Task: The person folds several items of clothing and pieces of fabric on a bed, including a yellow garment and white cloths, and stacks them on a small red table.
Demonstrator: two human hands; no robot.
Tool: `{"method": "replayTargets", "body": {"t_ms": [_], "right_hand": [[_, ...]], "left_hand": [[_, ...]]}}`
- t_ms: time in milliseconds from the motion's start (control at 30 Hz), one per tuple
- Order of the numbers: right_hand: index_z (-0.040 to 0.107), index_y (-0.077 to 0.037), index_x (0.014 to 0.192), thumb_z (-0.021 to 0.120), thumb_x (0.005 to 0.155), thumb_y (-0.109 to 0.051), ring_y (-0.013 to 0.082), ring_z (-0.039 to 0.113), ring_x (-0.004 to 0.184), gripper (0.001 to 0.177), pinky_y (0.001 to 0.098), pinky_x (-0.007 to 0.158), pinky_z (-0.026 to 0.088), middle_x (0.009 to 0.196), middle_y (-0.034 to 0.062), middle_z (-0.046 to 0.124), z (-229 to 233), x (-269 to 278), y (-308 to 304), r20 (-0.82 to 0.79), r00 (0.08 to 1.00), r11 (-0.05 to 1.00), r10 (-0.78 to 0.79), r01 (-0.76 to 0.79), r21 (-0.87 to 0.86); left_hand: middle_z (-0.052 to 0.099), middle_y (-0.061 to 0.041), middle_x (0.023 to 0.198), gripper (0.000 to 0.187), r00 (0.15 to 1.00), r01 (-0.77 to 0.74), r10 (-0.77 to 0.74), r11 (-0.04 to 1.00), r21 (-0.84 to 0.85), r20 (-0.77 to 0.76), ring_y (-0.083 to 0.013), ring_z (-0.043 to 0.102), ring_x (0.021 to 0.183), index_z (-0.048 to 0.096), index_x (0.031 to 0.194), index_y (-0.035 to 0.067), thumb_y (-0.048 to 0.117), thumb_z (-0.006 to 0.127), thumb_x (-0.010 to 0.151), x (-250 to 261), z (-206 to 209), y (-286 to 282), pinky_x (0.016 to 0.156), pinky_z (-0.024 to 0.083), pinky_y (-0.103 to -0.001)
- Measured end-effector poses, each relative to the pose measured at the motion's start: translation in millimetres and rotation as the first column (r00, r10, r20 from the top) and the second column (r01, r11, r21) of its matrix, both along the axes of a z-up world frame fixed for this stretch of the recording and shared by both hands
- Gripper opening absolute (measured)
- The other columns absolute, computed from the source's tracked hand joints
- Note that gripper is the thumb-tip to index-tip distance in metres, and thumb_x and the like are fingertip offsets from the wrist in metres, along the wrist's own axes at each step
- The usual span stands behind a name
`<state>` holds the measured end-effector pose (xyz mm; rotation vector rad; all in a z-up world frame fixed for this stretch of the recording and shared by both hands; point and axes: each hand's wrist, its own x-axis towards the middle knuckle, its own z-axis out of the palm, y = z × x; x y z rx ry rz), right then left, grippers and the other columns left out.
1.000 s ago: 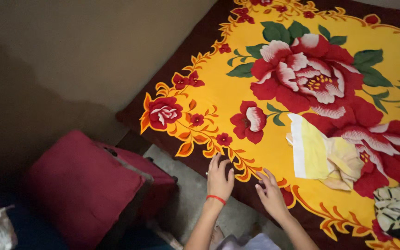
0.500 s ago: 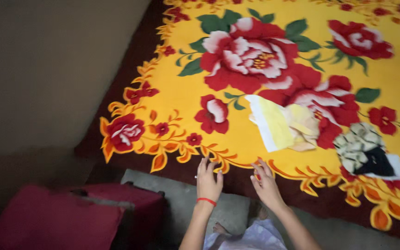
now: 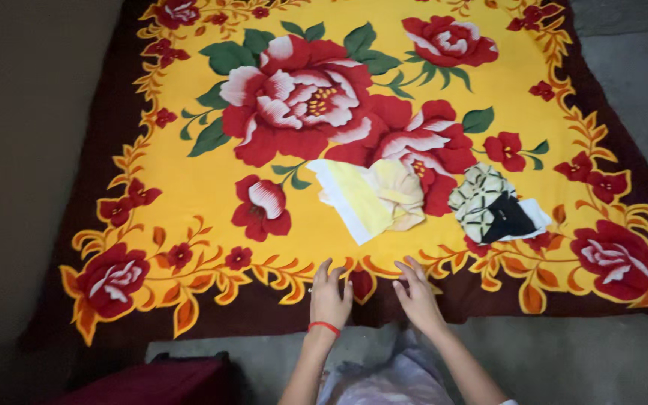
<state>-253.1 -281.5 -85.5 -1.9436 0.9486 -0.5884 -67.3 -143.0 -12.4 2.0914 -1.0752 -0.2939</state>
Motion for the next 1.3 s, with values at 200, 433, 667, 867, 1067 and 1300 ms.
{"method": "replayTargets", "body": {"t_ms": [200,433,667,867,1067,1300], "right_hand": [[0.052,-0.007,0.141,0.066,0.092,-0.01,0.0261,0.066,0.109,0.051,0.0363,0.091,0.057,0.154,0.02,0.041,-18,-19,-83,-0.017,1.0,0.995,-0.016,0.014,-0.095],[0.049,-0.006,0.145,0.068,0.087,-0.009,0.0349,0.061,0.12,0.061,0.0387,0.1,0.054,0.148,0.0206,0.047,-46,-72,-207,-0.032,0.994,0.987,-0.1,0.095,-0.128],[0.042,-0.005,0.149,0.076,0.081,-0.01,0.0428,0.043,0.138,0.077,0.0441,0.113,0.041,0.156,0.0225,0.038,-49,-95,-314,-0.386,0.91,0.977,-0.153,0.081,-0.197],[0.03,-0.011,0.157,0.083,0.076,-0.023,0.0425,0.036,0.144,0.098,0.0518,0.112,0.038,0.161,0.0213,0.032,-70,-91,-371,-0.55,0.81,0.979,-0.205,0.166,-0.12],[0.024,-0.012,0.16,0.09,0.069,-0.034,0.0437,0.03,0.148,0.115,0.0524,0.119,0.031,0.159,0.0246,0.032,-123,-104,-394,-0.596,0.772,0.966,-0.221,0.258,-0.025],[0.032,-0.01,0.16,0.082,0.077,-0.027,0.0415,0.058,0.127,0.098,0.0453,0.106,0.048,0.145,0.0233,0.058,-155,-118,-406,-0.451,0.867,0.96,-0.211,0.271,0.072]], "left_hand": [[0.049,-0.023,0.145,0.033,1.0,0.019,-0.016,0.994,0.107,-0.025,-0.0419,0.047,0.134,0.067,0.118,0.006,0.015,0.072,0.086,-13,-18,-69,0.111,0.04,-0.049],[0.048,-0.023,0.146,0.035,0.998,0.025,-0.017,0.991,0.13,-0.06,-0.043,0.048,0.133,0.067,0.12,0.007,0.015,0.071,0.087,-35,-38,-164,0.111,0.041,-0.047],[0.049,-0.022,0.146,0.034,0.987,-0.033,0.058,0.986,0.166,-0.152,-0.0422,0.049,0.132,0.067,0.12,0.009,0.015,0.071,0.086,-55,-70,-225,0.11,0.042,-0.047],[0.052,-0.026,0.142,0.034,0.985,-0.012,0.042,0.984,0.18,-0.165,-0.0433,0.052,0.129,0.067,0.119,0.008,0.017,0.072,0.087,-67,-110,-268,0.11,0.044,-0.045],[0.052,-0.03,0.141,0.044,0.97,0.231,-0.204,0.944,0.235,-0.134,-0.0462,0.052,0.127,0.062,0.12,0.0,0.016,0.077,0.082,-77,-142,-319,0.108,0.045,-0.046],[0.06,-0.022,0.134,0.053,0.862,0.365,-0.186,0.873,0.323,-0.471,-0.0425,0.057,0.124,0.057,0.135,0.009,0.026,0.072,0.087,-92,-173,-391,0.105,0.046,-0.045]]}}
